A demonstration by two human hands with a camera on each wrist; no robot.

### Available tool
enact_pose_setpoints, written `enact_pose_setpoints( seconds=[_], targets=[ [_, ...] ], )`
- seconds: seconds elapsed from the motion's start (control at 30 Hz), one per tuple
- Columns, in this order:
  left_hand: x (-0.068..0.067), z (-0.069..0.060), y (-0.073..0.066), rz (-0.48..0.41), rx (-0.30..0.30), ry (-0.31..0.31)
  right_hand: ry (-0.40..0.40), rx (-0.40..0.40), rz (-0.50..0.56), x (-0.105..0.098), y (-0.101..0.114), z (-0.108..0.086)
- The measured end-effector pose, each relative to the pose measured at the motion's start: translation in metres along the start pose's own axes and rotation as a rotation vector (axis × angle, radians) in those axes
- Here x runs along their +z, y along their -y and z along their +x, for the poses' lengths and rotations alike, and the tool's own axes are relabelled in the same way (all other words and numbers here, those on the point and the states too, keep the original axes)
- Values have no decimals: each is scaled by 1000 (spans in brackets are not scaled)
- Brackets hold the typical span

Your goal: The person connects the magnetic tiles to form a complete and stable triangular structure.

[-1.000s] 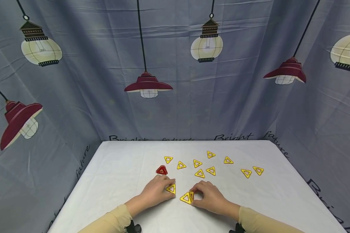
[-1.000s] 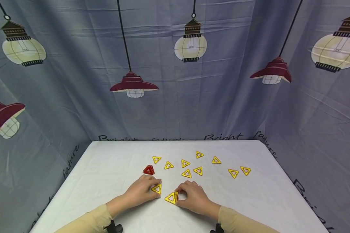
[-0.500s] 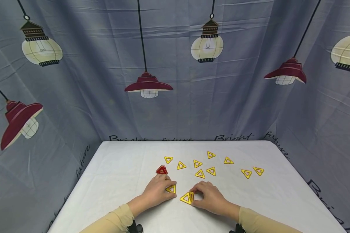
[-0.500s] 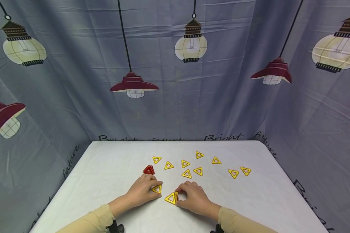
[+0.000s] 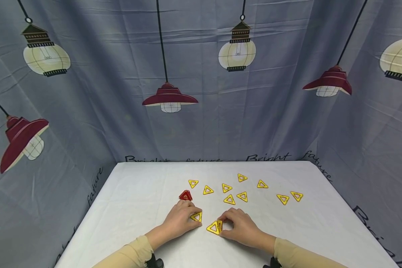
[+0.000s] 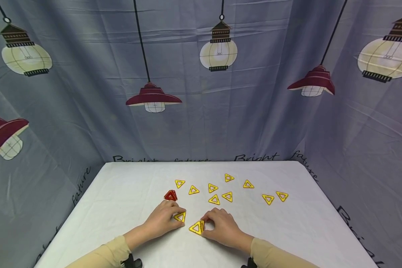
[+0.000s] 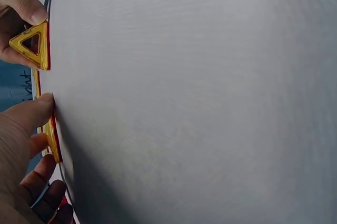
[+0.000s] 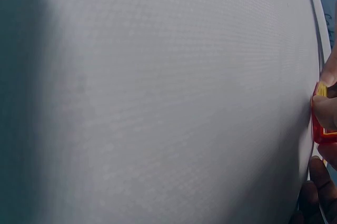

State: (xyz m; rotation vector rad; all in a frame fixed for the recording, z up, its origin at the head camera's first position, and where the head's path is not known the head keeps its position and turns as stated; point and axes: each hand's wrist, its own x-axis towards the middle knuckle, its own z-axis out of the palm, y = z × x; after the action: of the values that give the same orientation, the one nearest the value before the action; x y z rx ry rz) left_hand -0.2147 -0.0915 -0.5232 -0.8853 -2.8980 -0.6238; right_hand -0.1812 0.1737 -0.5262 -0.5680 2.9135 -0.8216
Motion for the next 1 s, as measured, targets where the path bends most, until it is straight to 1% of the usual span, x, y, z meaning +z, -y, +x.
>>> enact_pose_setpoints(
  seconds=[0.17,0.27,0.4,0.67,0.83,0.93,1.0],
  targets=[
    [1,0,1,3,-4,-6,1,0,-5,0,0,0],
    [0,-1,1,11,10,-25,1,-1,-4,0,0,0],
    [-1,-1,2,23,30,-67,5,-2,-4,-1,0,0],
    [-3,0,4,57,18,-88,10,1,5,-2,1,0],
    [-5,-1,5,56,39,-125,7,2,0,-1,0,0],
    [-4,-2,5,55,39,-112,2,0,-3,-1,0,0],
    [-3,-2,6,54,34,-89,-1,-2,-4,-1,0,0]
  ],
)
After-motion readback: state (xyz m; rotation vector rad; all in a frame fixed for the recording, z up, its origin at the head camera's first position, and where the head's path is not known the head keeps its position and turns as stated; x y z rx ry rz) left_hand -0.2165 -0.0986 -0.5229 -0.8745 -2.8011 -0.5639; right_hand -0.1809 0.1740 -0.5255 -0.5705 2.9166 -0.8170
